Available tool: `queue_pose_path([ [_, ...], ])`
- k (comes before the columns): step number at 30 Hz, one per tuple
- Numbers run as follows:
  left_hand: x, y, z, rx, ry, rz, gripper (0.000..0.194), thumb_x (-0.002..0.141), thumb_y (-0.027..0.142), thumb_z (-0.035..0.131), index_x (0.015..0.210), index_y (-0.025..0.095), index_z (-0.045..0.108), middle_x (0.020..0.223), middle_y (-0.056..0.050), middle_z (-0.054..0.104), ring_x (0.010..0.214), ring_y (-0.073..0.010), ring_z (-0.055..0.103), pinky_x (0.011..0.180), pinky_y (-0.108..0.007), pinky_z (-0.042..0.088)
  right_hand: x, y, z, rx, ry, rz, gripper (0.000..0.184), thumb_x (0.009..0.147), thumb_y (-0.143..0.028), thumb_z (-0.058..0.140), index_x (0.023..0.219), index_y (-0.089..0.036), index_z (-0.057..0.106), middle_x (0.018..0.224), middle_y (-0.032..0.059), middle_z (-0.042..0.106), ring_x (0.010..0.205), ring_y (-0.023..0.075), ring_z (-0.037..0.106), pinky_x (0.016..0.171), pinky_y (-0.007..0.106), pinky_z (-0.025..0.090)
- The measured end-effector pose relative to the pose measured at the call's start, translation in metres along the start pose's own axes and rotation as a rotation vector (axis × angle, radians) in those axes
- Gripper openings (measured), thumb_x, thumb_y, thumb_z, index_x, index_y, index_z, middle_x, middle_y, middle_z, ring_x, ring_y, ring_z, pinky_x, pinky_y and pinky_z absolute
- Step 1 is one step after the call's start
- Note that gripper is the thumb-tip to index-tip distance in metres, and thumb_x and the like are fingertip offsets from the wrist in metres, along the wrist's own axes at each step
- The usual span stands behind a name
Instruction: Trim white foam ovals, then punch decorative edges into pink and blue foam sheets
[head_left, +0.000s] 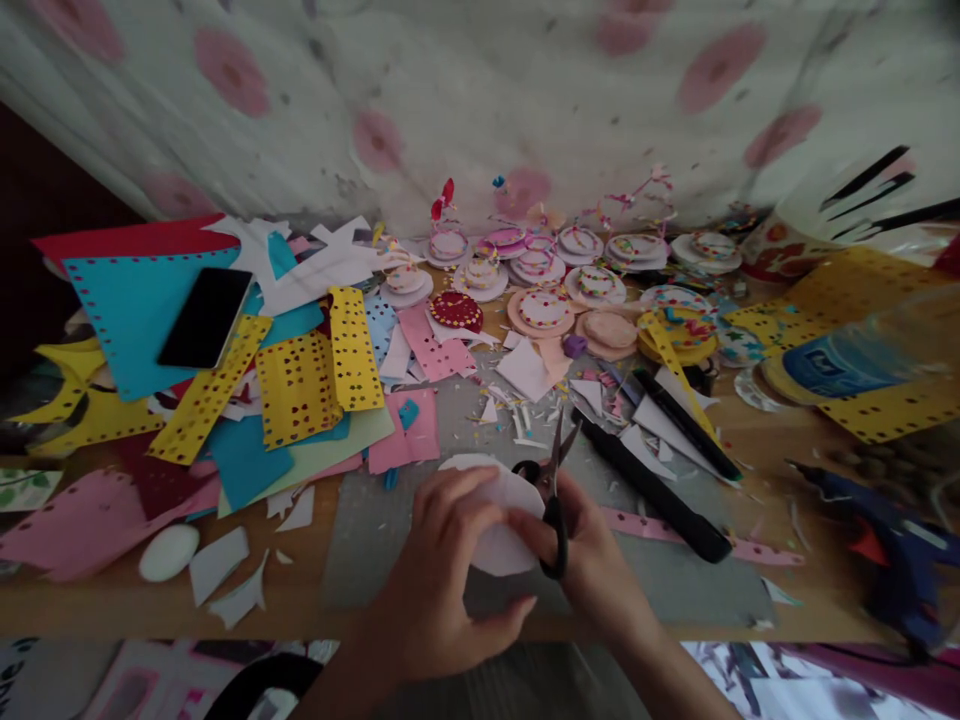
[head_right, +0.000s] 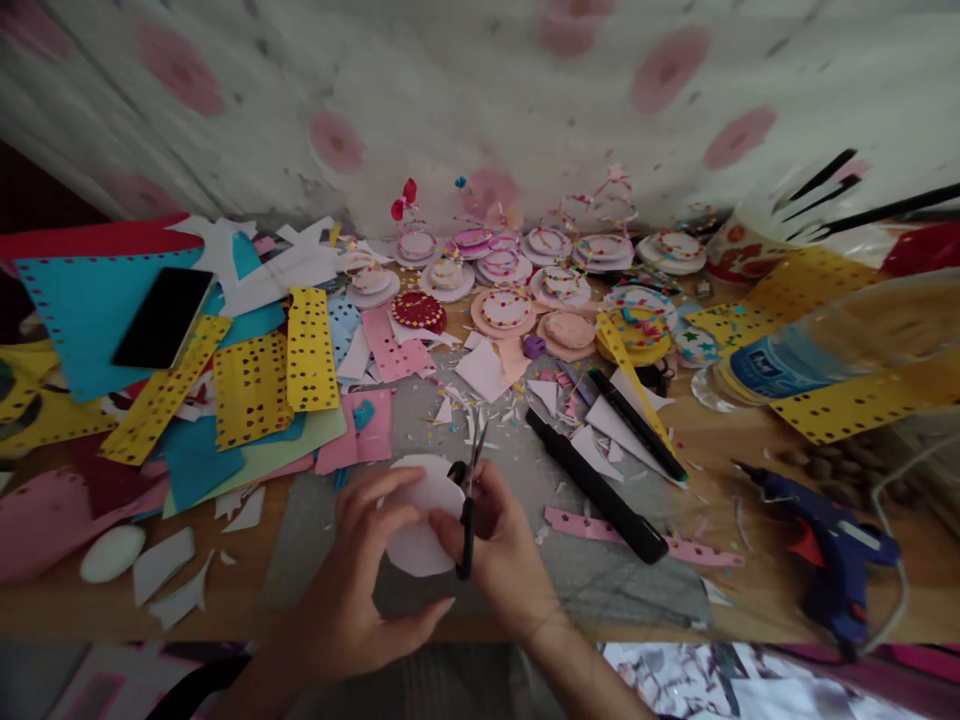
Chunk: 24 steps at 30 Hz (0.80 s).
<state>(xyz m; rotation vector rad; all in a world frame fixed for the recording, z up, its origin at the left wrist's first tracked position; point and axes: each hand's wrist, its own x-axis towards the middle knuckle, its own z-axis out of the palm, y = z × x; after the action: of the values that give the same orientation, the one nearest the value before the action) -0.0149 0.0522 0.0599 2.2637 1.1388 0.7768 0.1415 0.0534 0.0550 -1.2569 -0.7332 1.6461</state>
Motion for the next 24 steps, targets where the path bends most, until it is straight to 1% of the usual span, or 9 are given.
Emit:
queue_pose_path([
  [2, 0.000, -0.001, 0.002, 0.028, 0.036, -0.058, 0.080, 0.068, 0.023, 0.075, 0.135, 0.019, 0.030, 0.139, -0.020, 0.039, 0.129, -0.0357, 0.037, 0.104, -0.053, 0.035, 0.001, -0.002, 0.002, 0.002, -0.021, 0.015, 0.041, 0.064, -0.043, 0.080, 0.087, -0.022, 0.054, 0.074, -0.0025, 0.056, 0.061, 0.0116, 0.050, 0.053, 0.020, 0.043],
  [4, 0.001, -0.002, 0.003, 0.011, 0.058, -0.140, 0.090, 0.066, 0.020, 0.077, 0.140, 0.020, 0.025, 0.135, -0.018, 0.044, 0.126, -0.0344, 0.043, 0.102, -0.051, 0.039, 0.001, -0.004, 0.003, 0.009, -0.058, 0.031, 0.041, 0.063, -0.042, 0.081, 0.088, -0.022, 0.055, 0.073, -0.0027, 0.056, 0.062, 0.0122, 0.051, 0.055, 0.021, 0.045],
  [6, 0.002, -0.002, 0.004, -0.024, 0.066, -0.200, 0.090, 0.064, 0.019, 0.077, 0.140, 0.022, 0.028, 0.129, -0.015, 0.051, 0.118, -0.0322, 0.050, 0.098, -0.048, 0.044, 0.000, -0.005, 0.003, 0.029, -0.079, 0.049, 0.041, 0.060, -0.039, 0.083, 0.087, -0.022, 0.057, 0.072, -0.0032, 0.056, 0.062, 0.0120, 0.050, 0.055, 0.021, 0.044],
  [8, 0.002, -0.001, 0.003, -0.030, 0.076, -0.211, 0.086, 0.064, 0.022, 0.077, 0.137, 0.023, 0.031, 0.126, -0.013, 0.054, 0.114, -0.0311, 0.054, 0.094, -0.046, 0.046, -0.001, -0.005, 0.002, 0.057, -0.087, 0.079, 0.041, 0.058, -0.037, 0.084, 0.085, -0.021, 0.058, 0.073, -0.0029, 0.058, 0.063, 0.0117, 0.050, 0.055, 0.020, 0.043],
  [12, 0.003, 0.002, 0.003, -0.043, 0.076, -0.200, 0.084, 0.063, 0.026, 0.079, 0.133, 0.024, 0.033, 0.121, -0.013, 0.056, 0.110, -0.0309, 0.057, 0.091, -0.045, 0.049, -0.003, -0.001, 0.000, 0.106, -0.071, 0.129, 0.040, 0.059, -0.039, 0.083, 0.084, -0.020, 0.060, 0.072, -0.0025, 0.058, 0.061, 0.0115, 0.050, 0.054, 0.020, 0.043],
  [16, 0.004, 0.003, 0.005, -0.064, 0.083, -0.204, 0.084, 0.063, 0.026, 0.080, 0.132, 0.024, 0.033, 0.122, -0.013, 0.055, 0.111, -0.0303, 0.056, 0.092, -0.044, 0.048, -0.003, 0.007, 0.000, 0.164, -0.067, 0.134, 0.038, 0.060, -0.040, 0.083, 0.080, -0.019, 0.059, 0.070, -0.0029, 0.056, 0.058, 0.0104, 0.048, 0.052, 0.020, 0.042],
  [18, 0.003, 0.000, 0.006, -0.066, 0.064, -0.203, 0.085, 0.062, 0.027, 0.081, 0.132, 0.025, 0.033, 0.122, -0.013, 0.055, 0.112, -0.0302, 0.056, 0.092, -0.044, 0.048, -0.001, 0.008, -0.003, 0.168, -0.063, 0.131, 0.037, 0.060, -0.039, 0.083, 0.078, -0.018, 0.058, 0.067, -0.0036, 0.054, 0.057, 0.0095, 0.047, 0.051, 0.018, 0.041],
  [21, 0.000, -0.007, 0.003, -0.085, 0.031, -0.261, 0.088, 0.062, 0.031, 0.082, 0.133, 0.025, 0.031, 0.127, -0.013, 0.053, 0.113, -0.0306, 0.055, 0.093, -0.045, 0.047, 0.002, 0.002, -0.012, 0.145, -0.049, 0.125, 0.038, 0.060, -0.041, 0.084, 0.080, -0.019, 0.060, 0.068, -0.0031, 0.055, 0.059, 0.0108, 0.051, 0.053, 0.020, 0.043],
  [24, -0.004, -0.014, -0.002, -0.105, 0.026, -0.354, 0.086, 0.063, 0.033, 0.081, 0.133, 0.027, 0.032, 0.130, -0.011, 0.051, 0.115, -0.0304, 0.053, 0.094, -0.044, 0.047, 0.003, -0.006, -0.026, 0.111, -0.064, 0.089, 0.040, 0.067, -0.049, 0.078, 0.089, -0.019, 0.063, 0.078, 0.0025, 0.062, 0.067, 0.0160, 0.058, 0.059, 0.025, 0.048],
])
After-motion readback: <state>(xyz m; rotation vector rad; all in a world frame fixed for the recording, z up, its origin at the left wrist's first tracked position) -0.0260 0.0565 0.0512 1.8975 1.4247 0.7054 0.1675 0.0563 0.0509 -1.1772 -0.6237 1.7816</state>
